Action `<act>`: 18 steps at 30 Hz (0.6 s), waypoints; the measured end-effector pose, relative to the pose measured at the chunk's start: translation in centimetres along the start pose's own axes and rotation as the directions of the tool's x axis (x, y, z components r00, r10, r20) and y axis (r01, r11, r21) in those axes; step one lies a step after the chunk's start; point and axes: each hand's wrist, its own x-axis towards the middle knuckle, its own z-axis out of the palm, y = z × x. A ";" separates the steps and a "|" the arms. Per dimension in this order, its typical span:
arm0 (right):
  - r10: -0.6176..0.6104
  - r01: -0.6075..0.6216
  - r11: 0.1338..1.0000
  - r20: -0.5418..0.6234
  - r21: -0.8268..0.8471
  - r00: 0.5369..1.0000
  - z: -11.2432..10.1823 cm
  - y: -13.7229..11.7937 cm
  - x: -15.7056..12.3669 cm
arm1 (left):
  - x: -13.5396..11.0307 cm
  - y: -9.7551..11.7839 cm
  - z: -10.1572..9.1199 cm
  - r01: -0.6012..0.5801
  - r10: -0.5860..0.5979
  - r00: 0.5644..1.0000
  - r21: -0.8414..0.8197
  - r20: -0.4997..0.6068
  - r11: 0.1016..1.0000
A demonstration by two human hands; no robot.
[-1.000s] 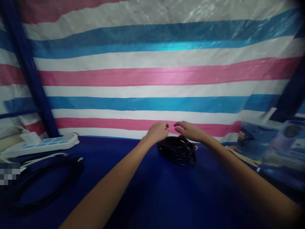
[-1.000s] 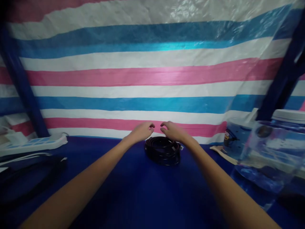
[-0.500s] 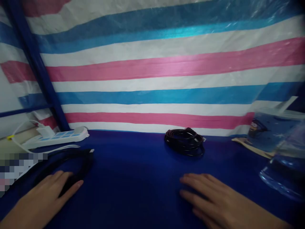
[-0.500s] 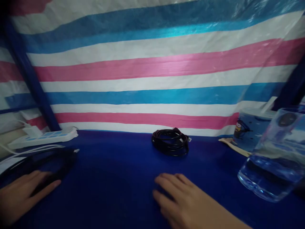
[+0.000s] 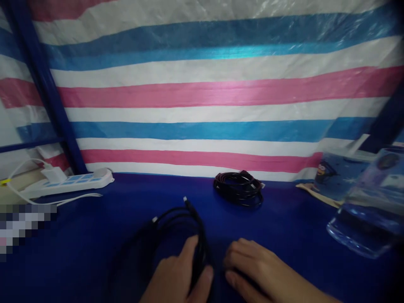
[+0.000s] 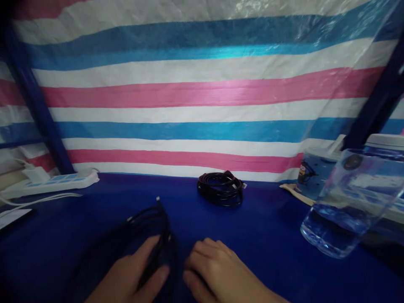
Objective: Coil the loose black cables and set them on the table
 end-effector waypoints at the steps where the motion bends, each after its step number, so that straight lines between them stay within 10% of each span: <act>1: 0.094 -0.092 0.994 -0.031 0.058 0.995 0.4 0.0 0.4 | 0.7 1.1 0.4 -0.076 0.074 0.997 -0.124 -0.019 0.989; 4: 0.335 -0.295 0.861 -0.026 0.414 0.942 1.2 1.1 1.7 | 2.5 4.0 0.9 -0.228 0.212 0.972 -0.574 -0.097 0.786; 7: 0.448 -0.268 0.501 0.018 0.823 0.894 0.9 2.5 2.4 | 3.6 5.1 0.4 -0.215 0.259 0.961 -0.848 -0.096 0.485; 10: 0.460 -0.120 0.232 0.000 0.965 0.888 -0.2 2.8 2.3 | 4.3 4.2 -0.8 -0.150 0.272 0.962 -0.869 -0.018 0.472; 15: 0.249 -0.104 0.417 -0.003 0.903 0.968 -1.8 1.4 0.9 | 5.2 2.1 -2.1 -0.145 0.186 0.982 -0.700 -0.018 0.699; 18: 0.170 -0.067 0.696 -0.073 0.715 0.983 -1.8 0.8 0.2 | 5.3 2.1 -2.2 -0.192 0.171 0.980 -0.695 -0.100 0.693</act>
